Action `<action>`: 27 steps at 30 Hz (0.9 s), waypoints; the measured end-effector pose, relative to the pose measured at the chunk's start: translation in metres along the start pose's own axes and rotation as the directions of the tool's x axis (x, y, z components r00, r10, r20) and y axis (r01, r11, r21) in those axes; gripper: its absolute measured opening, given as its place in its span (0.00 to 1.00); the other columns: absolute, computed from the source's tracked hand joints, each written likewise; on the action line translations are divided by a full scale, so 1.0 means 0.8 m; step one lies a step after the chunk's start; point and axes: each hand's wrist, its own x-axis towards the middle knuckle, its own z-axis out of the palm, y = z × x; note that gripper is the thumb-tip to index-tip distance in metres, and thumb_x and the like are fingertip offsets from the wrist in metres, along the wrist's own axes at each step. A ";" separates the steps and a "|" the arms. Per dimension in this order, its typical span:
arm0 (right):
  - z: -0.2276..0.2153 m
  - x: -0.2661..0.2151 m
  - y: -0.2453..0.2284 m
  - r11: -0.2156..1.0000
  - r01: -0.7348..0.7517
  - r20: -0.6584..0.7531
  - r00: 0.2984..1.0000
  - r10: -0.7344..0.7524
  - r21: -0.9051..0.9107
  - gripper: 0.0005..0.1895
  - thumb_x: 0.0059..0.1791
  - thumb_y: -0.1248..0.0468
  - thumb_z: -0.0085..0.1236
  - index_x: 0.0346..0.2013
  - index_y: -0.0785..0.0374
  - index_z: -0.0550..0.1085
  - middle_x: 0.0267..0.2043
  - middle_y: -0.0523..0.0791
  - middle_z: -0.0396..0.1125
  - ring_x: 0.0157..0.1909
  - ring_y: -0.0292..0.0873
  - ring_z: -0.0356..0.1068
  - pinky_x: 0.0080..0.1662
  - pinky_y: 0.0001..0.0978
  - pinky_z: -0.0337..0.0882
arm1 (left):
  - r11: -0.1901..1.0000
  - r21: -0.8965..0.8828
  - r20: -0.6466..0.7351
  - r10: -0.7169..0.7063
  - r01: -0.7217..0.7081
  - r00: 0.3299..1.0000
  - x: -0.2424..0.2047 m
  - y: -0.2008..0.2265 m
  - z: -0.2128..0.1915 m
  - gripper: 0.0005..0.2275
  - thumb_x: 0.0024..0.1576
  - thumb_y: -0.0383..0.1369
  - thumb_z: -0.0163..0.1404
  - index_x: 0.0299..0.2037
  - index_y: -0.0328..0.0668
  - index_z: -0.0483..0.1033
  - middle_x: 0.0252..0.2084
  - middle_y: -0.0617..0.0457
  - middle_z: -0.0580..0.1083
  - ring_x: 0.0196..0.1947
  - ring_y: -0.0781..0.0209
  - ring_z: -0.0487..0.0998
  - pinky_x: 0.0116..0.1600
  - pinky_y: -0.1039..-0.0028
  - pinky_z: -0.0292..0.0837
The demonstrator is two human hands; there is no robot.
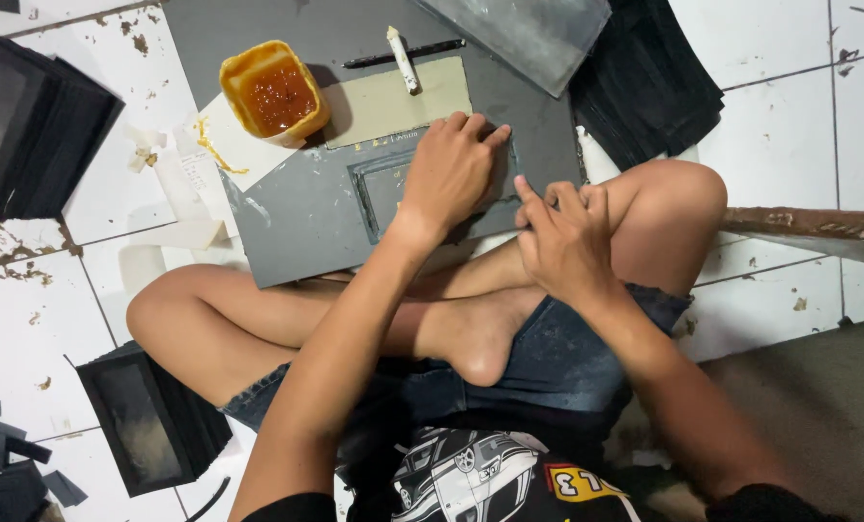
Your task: Applying glue to leather components and assembling them
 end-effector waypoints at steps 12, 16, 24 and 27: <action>0.007 -0.066 -0.026 0.948 -0.225 -0.230 0.933 0.276 0.225 0.09 0.44 0.71 0.53 0.31 0.52 0.76 0.35 0.36 0.75 0.37 0.45 0.69 0.45 0.38 0.64 | 0.783 -0.525 0.148 -0.300 0.332 0.942 -0.006 -0.005 -0.038 0.11 0.57 0.29 0.50 0.46 0.52 0.82 0.38 0.54 0.78 0.45 0.51 0.79 0.49 0.65 0.73; 0.000 -0.068 -0.022 0.750 -0.472 -0.139 0.797 0.587 0.464 0.12 0.51 0.68 0.55 0.50 0.60 0.74 0.34 0.43 0.75 0.37 0.48 0.72 0.43 0.36 0.68 | 0.574 -0.765 0.005 -0.450 0.294 0.893 -0.039 -0.008 -0.097 0.08 0.60 0.26 0.48 0.44 0.47 0.80 0.38 0.47 0.80 0.44 0.42 0.82 0.50 0.60 0.75; 0.004 0.000 0.014 0.921 -0.256 -0.126 0.945 0.303 0.295 0.17 0.48 0.67 0.64 0.52 0.62 0.76 0.45 0.45 0.68 0.47 0.51 0.66 0.50 0.44 0.64 | 0.898 -0.086 0.126 -0.420 0.432 0.899 -0.134 -0.048 -0.119 0.22 0.59 0.37 0.59 0.61 0.37 0.72 0.63 0.41 0.66 0.60 0.40 0.65 0.57 0.53 0.68; 0.025 0.021 0.020 0.882 -0.270 -0.155 0.924 0.351 0.386 0.18 0.47 0.67 0.64 0.52 0.60 0.76 0.42 0.43 0.67 0.45 0.49 0.65 0.48 0.41 0.62 | 0.921 -0.072 0.114 -0.375 0.384 0.920 -0.132 -0.058 -0.112 0.22 0.54 0.39 0.63 0.56 0.39 0.74 0.56 0.47 0.68 0.57 0.44 0.68 0.55 0.56 0.69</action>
